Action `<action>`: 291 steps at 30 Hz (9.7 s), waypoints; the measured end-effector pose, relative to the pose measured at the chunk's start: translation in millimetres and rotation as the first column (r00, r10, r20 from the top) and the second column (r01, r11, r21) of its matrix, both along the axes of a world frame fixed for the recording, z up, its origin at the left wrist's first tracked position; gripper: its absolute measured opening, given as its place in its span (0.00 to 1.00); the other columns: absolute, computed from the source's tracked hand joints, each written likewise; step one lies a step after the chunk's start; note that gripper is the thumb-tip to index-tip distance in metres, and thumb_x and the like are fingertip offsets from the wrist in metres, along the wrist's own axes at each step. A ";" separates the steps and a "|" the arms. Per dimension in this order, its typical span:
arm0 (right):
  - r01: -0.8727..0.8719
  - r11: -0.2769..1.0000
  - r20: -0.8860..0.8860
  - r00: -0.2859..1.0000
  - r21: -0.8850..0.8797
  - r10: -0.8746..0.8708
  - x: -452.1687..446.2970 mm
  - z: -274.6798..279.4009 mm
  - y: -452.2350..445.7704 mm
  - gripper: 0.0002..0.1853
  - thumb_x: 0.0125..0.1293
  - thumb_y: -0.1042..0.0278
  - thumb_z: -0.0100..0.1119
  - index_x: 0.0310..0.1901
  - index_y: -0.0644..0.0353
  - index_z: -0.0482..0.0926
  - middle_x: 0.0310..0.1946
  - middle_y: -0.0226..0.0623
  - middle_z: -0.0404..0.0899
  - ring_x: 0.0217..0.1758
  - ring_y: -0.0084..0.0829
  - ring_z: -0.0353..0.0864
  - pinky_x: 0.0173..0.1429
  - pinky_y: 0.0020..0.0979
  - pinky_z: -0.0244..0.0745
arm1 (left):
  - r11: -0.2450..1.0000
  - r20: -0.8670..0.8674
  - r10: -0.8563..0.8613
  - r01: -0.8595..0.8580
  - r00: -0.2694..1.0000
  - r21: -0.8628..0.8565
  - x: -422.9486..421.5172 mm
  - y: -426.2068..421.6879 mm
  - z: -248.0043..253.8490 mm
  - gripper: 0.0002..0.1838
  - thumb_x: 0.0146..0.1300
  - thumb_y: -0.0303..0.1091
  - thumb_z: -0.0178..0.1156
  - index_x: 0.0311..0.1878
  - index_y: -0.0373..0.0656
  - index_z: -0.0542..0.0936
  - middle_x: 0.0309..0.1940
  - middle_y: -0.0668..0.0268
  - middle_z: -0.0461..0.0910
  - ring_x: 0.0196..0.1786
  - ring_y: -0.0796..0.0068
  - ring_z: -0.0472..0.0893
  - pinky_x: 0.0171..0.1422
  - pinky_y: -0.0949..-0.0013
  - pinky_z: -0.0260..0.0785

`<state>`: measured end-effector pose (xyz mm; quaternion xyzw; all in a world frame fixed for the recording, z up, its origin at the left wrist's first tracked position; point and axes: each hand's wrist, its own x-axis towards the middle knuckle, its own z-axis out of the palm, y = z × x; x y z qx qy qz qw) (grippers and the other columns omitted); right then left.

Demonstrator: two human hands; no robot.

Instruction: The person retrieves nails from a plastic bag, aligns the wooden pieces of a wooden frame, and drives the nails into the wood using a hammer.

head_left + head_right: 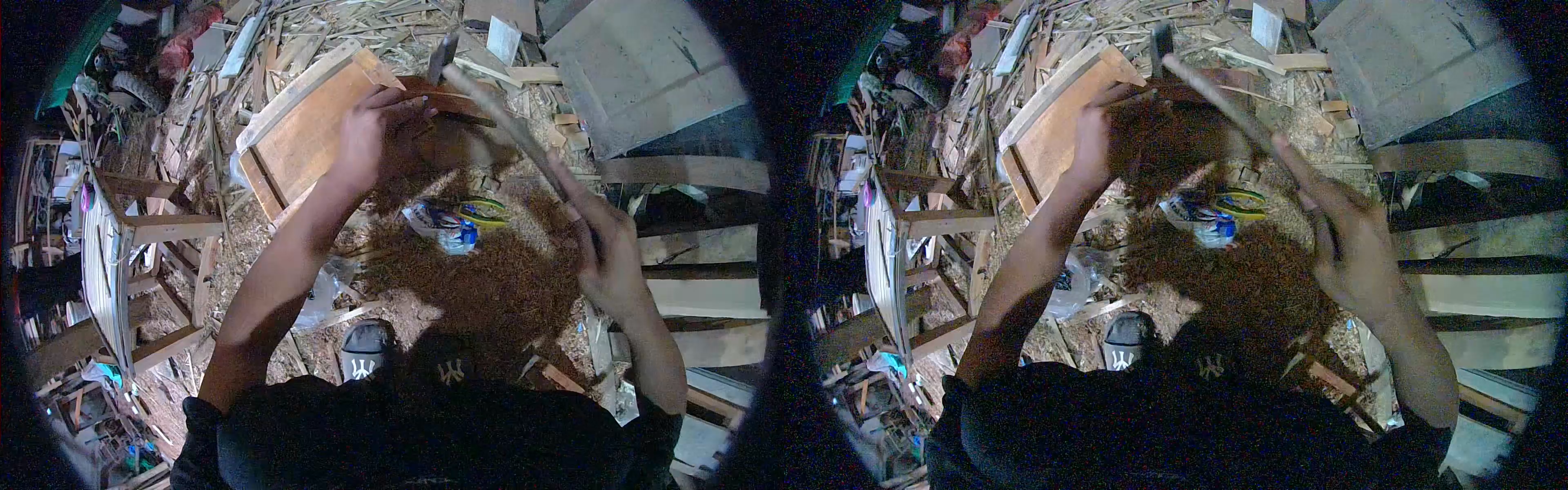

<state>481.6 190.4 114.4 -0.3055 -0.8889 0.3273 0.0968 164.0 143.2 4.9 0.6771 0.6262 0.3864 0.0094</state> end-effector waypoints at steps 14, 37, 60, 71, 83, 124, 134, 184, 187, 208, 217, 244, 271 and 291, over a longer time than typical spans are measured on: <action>0.091 0.951 -0.332 0.943 0.295 0.013 -3.4 -9.4 -4.4 0.40 0.65 0.92 0.44 0.77 0.47 0.67 0.65 0.56 0.77 0.66 0.51 0.81 0.66 0.41 0.76 | 0.999 0.037 -0.051 0.051 0.998 0.015 -5.1 -2.7 -3.9 0.20 0.47 0.31 0.74 0.48 0.45 0.89 0.40 0.61 0.86 0.45 0.56 0.84 0.50 0.60 0.79; -0.062 0.963 -0.235 0.964 0.263 0.126 -5.3 1.4 5.4 0.38 0.66 0.89 0.48 0.76 0.48 0.67 0.62 0.57 0.79 0.61 0.55 0.83 0.65 0.42 0.78 | 0.997 -0.047 -0.050 0.053 0.998 0.057 -8.0 -1.1 -9.5 0.19 0.50 0.35 0.74 0.48 0.45 0.89 0.39 0.60 0.85 0.44 0.55 0.83 0.50 0.57 0.79; -0.026 0.966 -0.319 0.941 0.258 0.111 -0.9 2.9 5.8 0.43 0.63 0.89 0.52 0.78 0.40 0.65 0.42 0.56 0.83 0.45 0.55 0.85 0.52 0.46 0.79 | 0.993 -0.079 -0.075 0.081 0.994 0.085 -10.2 1.0 -6.3 0.17 0.54 0.27 0.69 0.49 0.45 0.89 0.39 0.61 0.87 0.42 0.57 0.85 0.47 0.61 0.79; -0.003 0.933 -0.290 0.950 0.360 0.115 -3.1 2.9 5.3 0.40 0.63 0.91 0.48 0.77 0.51 0.66 0.60 0.58 0.80 0.64 0.54 0.81 0.68 0.41 0.76 | 0.997 -0.060 -0.042 0.046 0.997 0.066 -6.9 0.0 -2.0 0.14 0.56 0.27 0.69 0.47 0.44 0.89 0.40 0.62 0.87 0.42 0.58 0.85 0.47 0.62 0.79; -0.042 0.999 -0.009 0.999 0.011 0.042 2.4 0.8 11.1 0.38 0.65 0.91 0.48 0.76 0.52 0.67 0.66 0.55 0.77 0.69 0.49 0.79 0.69 0.41 0.74 | 0.997 -0.061 -0.064 0.066 0.996 0.032 -10.8 -0.8 -5.9 0.19 0.53 0.33 0.72 0.50 0.46 0.89 0.45 0.60 0.86 0.48 0.56 0.84 0.53 0.59 0.80; 0.193 0.978 -0.040 0.980 -0.084 -0.197 20.4 -64.9 -19.4 0.25 0.82 0.67 0.47 0.76 0.60 0.65 0.72 0.50 0.72 0.75 0.38 0.71 0.77 0.37 0.61 | 0.880 -0.474 0.105 -0.304 0.874 -0.365 -20.9 -92.8 -9.1 0.41 0.71 0.32 0.56 0.83 0.71 0.52 0.84 0.69 0.53 0.81 0.36 0.55 0.80 0.30 0.49; -0.053 0.991 0.034 0.998 0.121 0.049 -12.0 50.9 2.1 0.25 0.79 0.75 0.46 0.75 0.52 0.69 0.70 0.50 0.75 0.76 0.45 0.70 0.80 0.41 0.59 | 0.882 -0.460 0.099 -0.292 0.883 -0.370 -20.1 -93.4 -8.3 0.42 0.71 0.30 0.54 0.84 0.71 0.50 0.84 0.67 0.51 0.81 0.32 0.53 0.80 0.29 0.49; -0.043 0.886 -0.128 0.985 0.462 0.114 -19.7 27.4 12.8 0.24 0.81 0.71 0.44 0.76 0.60 0.66 0.71 0.52 0.74 0.72 0.37 0.74 0.73 0.39 0.66 | 0.898 -0.515 0.106 -0.304 0.851 -0.317 -25.6 -95.3 -10.9 0.41 0.71 0.34 0.56 0.83 0.71 0.52 0.83 0.68 0.54 0.80 0.33 0.57 0.79 0.29 0.51; -0.162 0.982 0.166 0.976 0.101 0.143 -22.1 35.9 9.7 0.26 0.79 0.77 0.38 0.76 0.61 0.65 0.71 0.48 0.74 0.74 0.40 0.73 0.76 0.41 0.65 | 0.896 -0.503 0.120 -0.311 0.856 -0.316 -24.9 -94.6 -11.7 0.46 0.64 0.24 0.54 0.83 0.70 0.53 0.84 0.70 0.52 0.81 0.34 0.55 0.81 0.31 0.49; -0.150 0.947 0.209 0.974 0.285 0.091 -10.5 40.9 20.9 0.26 0.74 0.82 0.46 0.73 0.62 0.70 0.69 0.56 0.74 0.76 0.45 0.70 0.81 0.42 0.58 | 0.895 -0.492 0.113 -0.304 0.863 -0.327 -23.9 -94.8 -13.8 0.52 0.55 0.14 0.49 0.83 0.68 0.54 0.85 0.71 0.51 0.82 0.35 0.53 0.83 0.33 0.46; 0.408 0.910 -0.211 0.886 -0.068 -0.413 -28.0 63.6 10.7 0.26 0.76 0.80 0.45 0.74 0.60 0.70 0.69 0.58 0.74 0.69 0.43 0.78 0.70 0.37 0.67 | 0.888 -0.524 0.110 -0.320 0.844 -0.330 -25.2 -93.2 -10.8 0.40 0.71 0.32 0.54 0.83 0.71 0.53 0.84 0.70 0.53 0.80 0.33 0.56 0.80 0.31 0.49; -0.178 0.981 0.159 0.973 0.076 0.165 -19.3 28.5 11.5 0.34 0.70 0.88 0.48 0.77 0.56 0.65 0.69 0.48 0.76 0.72 0.45 0.76 0.76 0.42 0.67 | 0.893 -0.497 0.120 -0.313 0.860 -0.325 -22.9 -95.1 -9.6 0.51 0.59 0.14 0.49 0.83 0.69 0.54 0.85 0.73 0.51 0.81 0.36 0.55 0.82 0.35 0.50; -0.167 0.960 0.271 0.957 0.223 0.104 -15.2 34.3 15.8 0.23 0.79 0.73 0.47 0.73 0.60 0.70 0.61 0.51 0.82 0.61 0.43 0.83 0.69 0.39 0.72 | 0.903 -0.501 0.091 -0.284 0.861 -0.324 -29.8 -92.9 -7.8 0.42 0.68 0.26 0.54 0.82 0.68 0.55 0.83 0.70 0.56 0.79 0.35 0.59 0.80 0.33 0.53; -0.236 0.939 0.087 0.971 0.250 0.221 -15.8 20.3 13.6 0.29 0.74 0.84 0.44 0.75 0.59 0.67 0.72 0.46 0.72 0.74 0.43 0.73 0.78 0.40 0.63 | 0.915 -0.484 0.095 -0.268 0.870 -0.302 -32.5 -88.1 -8.7 0.40 0.70 0.31 0.56 0.82 0.68 0.56 0.83 0.69 0.56 0.78 0.33 0.59 0.79 0.33 0.54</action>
